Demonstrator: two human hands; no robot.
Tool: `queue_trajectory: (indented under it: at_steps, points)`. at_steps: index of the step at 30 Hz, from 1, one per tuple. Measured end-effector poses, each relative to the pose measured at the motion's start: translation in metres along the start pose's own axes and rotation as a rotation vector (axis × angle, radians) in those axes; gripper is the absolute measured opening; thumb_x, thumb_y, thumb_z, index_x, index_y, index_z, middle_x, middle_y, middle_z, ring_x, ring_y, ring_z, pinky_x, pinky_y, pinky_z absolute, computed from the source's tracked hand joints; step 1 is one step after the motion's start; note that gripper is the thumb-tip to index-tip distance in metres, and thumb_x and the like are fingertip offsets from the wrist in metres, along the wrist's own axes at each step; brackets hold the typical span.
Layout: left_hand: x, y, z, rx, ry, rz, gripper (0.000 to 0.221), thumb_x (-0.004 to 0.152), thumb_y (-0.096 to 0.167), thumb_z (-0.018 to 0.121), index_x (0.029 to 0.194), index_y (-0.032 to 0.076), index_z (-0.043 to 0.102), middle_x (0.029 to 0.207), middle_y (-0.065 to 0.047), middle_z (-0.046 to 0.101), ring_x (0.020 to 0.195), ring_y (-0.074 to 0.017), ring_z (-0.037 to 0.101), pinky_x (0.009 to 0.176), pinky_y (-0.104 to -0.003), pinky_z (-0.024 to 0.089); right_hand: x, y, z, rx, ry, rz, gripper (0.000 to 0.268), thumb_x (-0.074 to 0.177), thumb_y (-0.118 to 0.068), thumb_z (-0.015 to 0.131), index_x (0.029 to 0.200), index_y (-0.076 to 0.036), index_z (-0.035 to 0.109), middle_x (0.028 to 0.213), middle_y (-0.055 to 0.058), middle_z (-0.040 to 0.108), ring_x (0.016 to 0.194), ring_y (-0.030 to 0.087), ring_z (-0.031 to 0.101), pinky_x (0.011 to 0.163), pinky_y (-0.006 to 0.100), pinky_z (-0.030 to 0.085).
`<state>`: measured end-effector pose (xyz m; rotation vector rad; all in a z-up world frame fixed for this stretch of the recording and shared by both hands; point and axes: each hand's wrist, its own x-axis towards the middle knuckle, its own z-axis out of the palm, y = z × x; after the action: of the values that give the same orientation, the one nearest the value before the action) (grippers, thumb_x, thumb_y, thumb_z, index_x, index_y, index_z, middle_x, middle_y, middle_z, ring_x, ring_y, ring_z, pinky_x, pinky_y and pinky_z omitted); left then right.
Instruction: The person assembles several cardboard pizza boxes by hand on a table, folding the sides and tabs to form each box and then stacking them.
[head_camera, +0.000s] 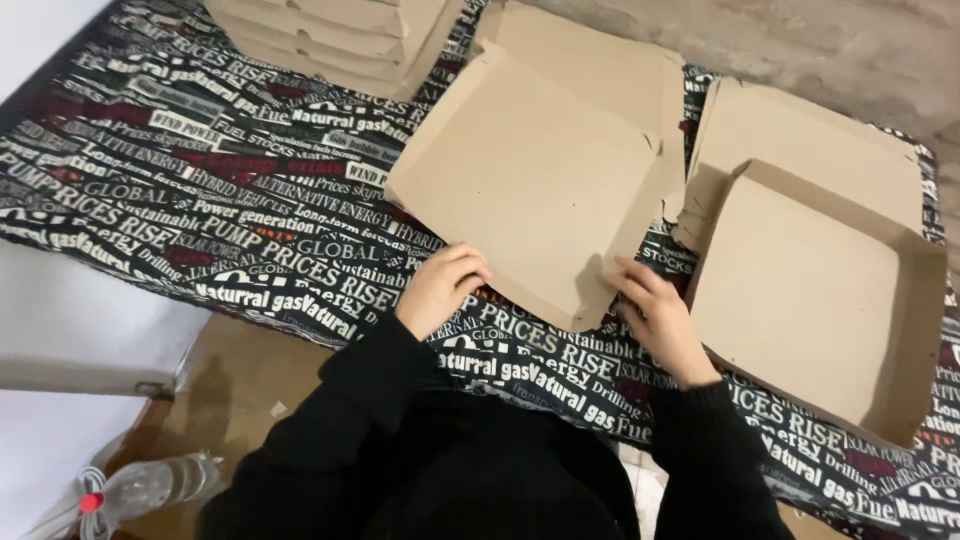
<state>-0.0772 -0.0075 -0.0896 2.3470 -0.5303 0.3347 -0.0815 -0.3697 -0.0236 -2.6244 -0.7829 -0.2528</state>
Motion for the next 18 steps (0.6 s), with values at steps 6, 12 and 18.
queue_trajectory:
  at_steps: [6, 12, 18]
  points:
    - [0.008, -0.003, -0.049, -0.175, -0.058, 0.069, 0.031, 0.097, 0.001, 0.073, 0.125, 0.013, 0.076, 0.149, -0.016, 0.064, 0.141, -0.0535, 0.054, 0.114, -0.061, 0.048, 0.003, -0.001, 0.037, 0.009, 0.102, -0.158, 0.047, 0.092, -0.016, 0.08, 0.138, -0.017, 0.074, 0.15, 0.011, 0.067, 0.125, 0.037, 0.069, 0.103, 0.049, 0.056]
    - [0.015, 0.05, -0.038, -0.085, -0.182, 0.044, 0.051, 0.096, 0.01, 0.077, 0.146, 0.015, 0.066, 0.152, -0.016, 0.059, 0.133, -0.0421, 0.064, 0.116, -0.056, 0.051, 0.041, 0.022, 0.077, -0.065, 0.123, -0.221, 0.035, 0.097, -0.013, 0.073, 0.131, -0.014, 0.076, 0.14, 0.006, 0.074, 0.119, 0.032, 0.073, 0.099, 0.046, 0.057]
    - [0.012, 0.04, 0.018, -0.047, -0.064, 0.078, 0.027, 0.097, 0.017, 0.079, 0.124, 0.015, 0.074, 0.12, -0.008, 0.076, 0.114, -0.0335, 0.074, 0.1, -0.047, 0.058, 0.059, -0.009, 0.094, 0.063, 0.201, -0.161, 0.013, 0.099, -0.025, 0.08, 0.111, -0.02, 0.08, 0.117, -0.006, 0.08, 0.105, 0.023, 0.077, 0.087, 0.036, 0.062]
